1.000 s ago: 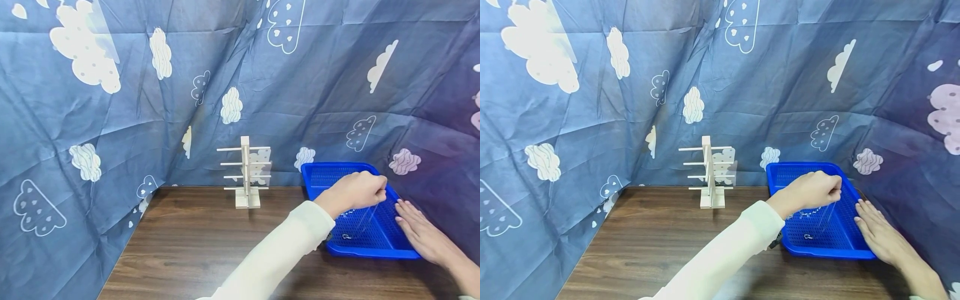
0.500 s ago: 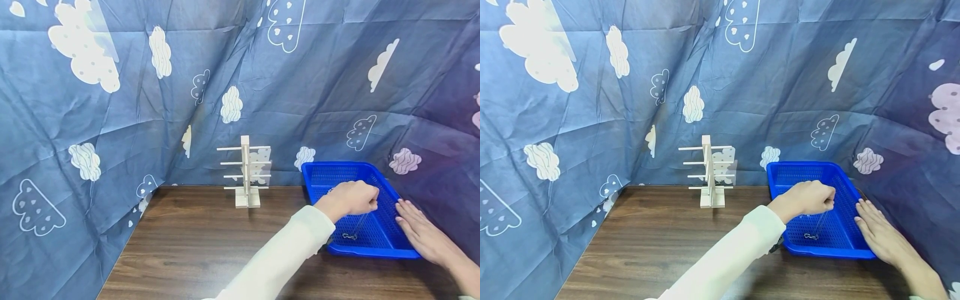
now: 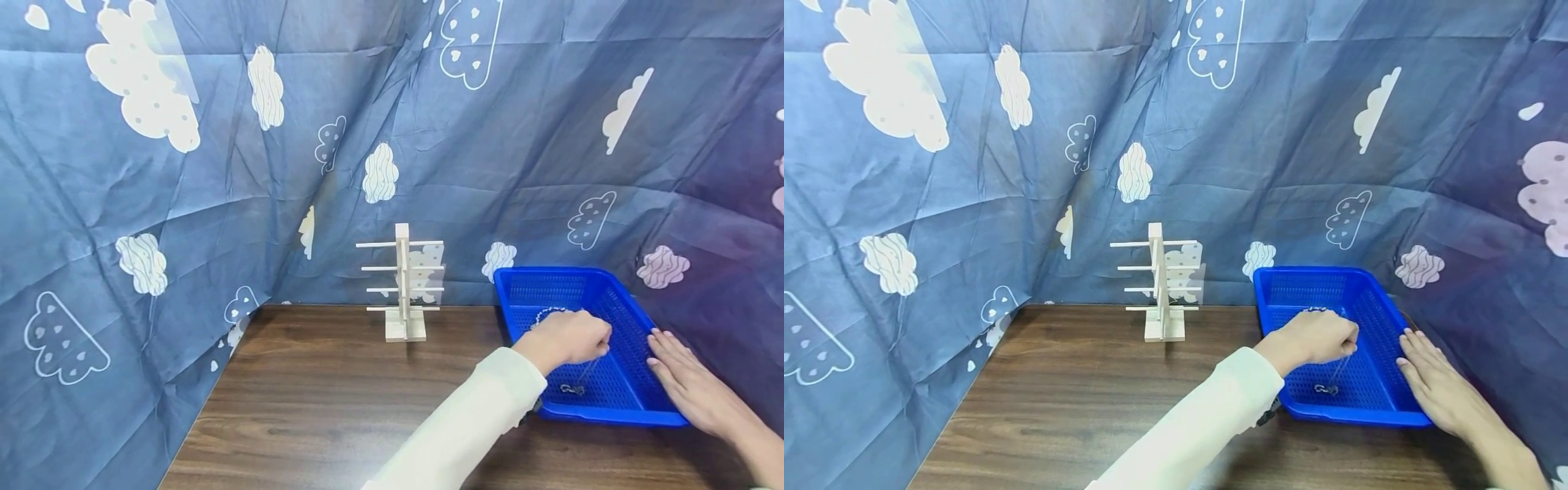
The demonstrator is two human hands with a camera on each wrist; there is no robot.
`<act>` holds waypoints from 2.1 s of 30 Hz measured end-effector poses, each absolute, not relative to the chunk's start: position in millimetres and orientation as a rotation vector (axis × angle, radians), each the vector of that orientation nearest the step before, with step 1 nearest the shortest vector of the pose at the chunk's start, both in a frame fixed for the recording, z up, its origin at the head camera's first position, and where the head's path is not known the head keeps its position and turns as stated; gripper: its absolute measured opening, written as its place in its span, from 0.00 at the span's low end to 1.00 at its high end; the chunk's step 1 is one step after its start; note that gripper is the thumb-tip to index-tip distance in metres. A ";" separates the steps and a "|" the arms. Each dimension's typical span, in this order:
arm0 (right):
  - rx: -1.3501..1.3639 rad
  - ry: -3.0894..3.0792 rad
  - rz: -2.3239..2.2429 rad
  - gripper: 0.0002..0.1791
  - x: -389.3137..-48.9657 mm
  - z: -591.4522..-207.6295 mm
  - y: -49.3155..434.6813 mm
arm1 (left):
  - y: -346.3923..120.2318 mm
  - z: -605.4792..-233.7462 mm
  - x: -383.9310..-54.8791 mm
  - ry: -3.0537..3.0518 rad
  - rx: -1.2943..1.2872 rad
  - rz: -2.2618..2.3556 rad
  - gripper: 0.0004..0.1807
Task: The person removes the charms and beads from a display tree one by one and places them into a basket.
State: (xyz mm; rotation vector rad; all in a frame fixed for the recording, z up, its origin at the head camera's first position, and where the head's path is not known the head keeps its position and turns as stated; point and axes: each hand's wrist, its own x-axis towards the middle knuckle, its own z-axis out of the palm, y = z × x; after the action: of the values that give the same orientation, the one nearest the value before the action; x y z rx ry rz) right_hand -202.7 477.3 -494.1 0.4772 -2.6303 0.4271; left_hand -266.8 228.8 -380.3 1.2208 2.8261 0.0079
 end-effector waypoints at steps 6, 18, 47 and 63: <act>0.477 -2.639 0.429 0.28 -202.4 -494.3 477.3 | 228.2 -389.3 -267.4 2.822 1.203 -0.015 0.12; 0.474 -2.650 0.432 0.28 -202.3 -495.3 478.1 | 226.8 -389.2 -267.3 2.809 1.193 0.004 0.12; 0.520 -2.627 0.397 0.28 -205.1 -493.6 480.1 | 164.3 -383.4 -297.3 2.817 1.340 0.153 0.13; 0.363 -2.669 0.320 0.27 -210.9 -485.2 464.5 | 95.6 -383.6 -305.9 2.893 1.408 0.365 0.09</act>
State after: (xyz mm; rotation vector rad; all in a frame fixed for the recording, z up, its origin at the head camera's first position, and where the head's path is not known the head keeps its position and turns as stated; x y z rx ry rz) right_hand -210.9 464.5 -485.2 0.3630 -2.6689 0.3202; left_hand -305.9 95.6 -383.6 1.4083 2.8926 0.3654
